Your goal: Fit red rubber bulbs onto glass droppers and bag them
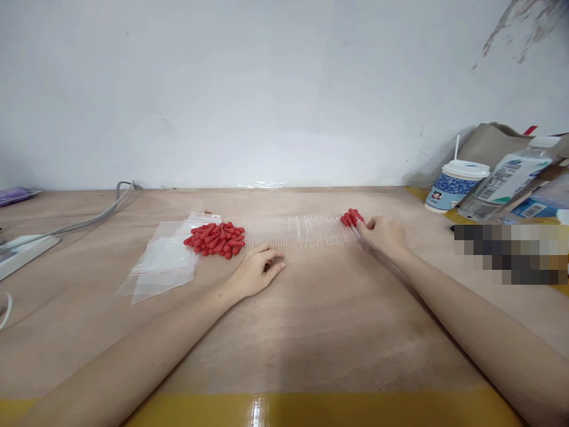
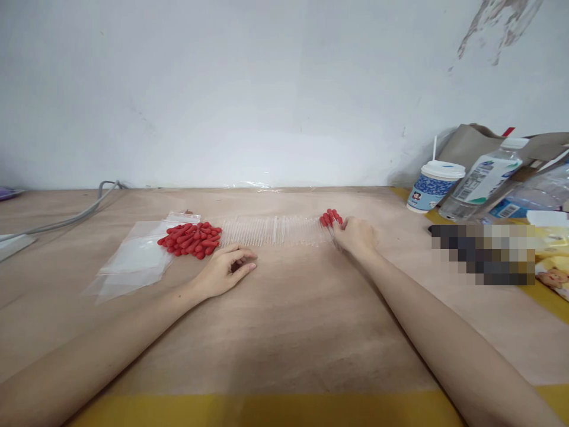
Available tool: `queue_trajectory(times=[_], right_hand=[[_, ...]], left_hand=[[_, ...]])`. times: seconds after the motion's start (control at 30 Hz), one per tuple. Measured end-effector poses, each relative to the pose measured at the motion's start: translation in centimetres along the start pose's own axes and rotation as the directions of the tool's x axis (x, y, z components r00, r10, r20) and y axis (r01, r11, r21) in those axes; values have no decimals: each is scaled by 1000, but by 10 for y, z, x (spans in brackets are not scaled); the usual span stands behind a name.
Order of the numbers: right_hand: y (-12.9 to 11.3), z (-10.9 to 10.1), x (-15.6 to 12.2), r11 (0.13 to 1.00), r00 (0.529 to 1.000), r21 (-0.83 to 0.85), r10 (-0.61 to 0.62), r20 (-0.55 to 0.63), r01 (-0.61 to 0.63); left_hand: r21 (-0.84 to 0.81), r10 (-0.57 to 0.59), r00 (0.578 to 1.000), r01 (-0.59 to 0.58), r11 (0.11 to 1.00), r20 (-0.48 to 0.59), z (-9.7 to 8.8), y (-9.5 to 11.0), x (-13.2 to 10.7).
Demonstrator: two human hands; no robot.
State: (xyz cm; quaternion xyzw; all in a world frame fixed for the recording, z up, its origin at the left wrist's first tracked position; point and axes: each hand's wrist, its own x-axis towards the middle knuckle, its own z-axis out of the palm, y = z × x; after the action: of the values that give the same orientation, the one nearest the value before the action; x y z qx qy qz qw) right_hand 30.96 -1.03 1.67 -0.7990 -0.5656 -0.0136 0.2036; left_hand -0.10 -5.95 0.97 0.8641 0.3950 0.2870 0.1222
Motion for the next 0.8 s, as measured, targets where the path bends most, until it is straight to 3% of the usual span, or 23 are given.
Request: queue_trajectory(times=[0.3, 0.57, 0.8], right_hand=[[-5, -5, -5, 1000, 1000, -27, 2, 25, -1], [-19, 7, -14, 974, 975, -44, -223, -11, 223], [-27, 8, -13, 989, 987, -17, -142, 71, 144]], left_hand=[[-5, 15, 1000, -15, 1000, -2, 1, -2, -1], [-17, 32, 999, -32, 999, -11, 1, -1, 0], [-9, 29, 1000, -29, 1000, -4, 1, -1, 0]])
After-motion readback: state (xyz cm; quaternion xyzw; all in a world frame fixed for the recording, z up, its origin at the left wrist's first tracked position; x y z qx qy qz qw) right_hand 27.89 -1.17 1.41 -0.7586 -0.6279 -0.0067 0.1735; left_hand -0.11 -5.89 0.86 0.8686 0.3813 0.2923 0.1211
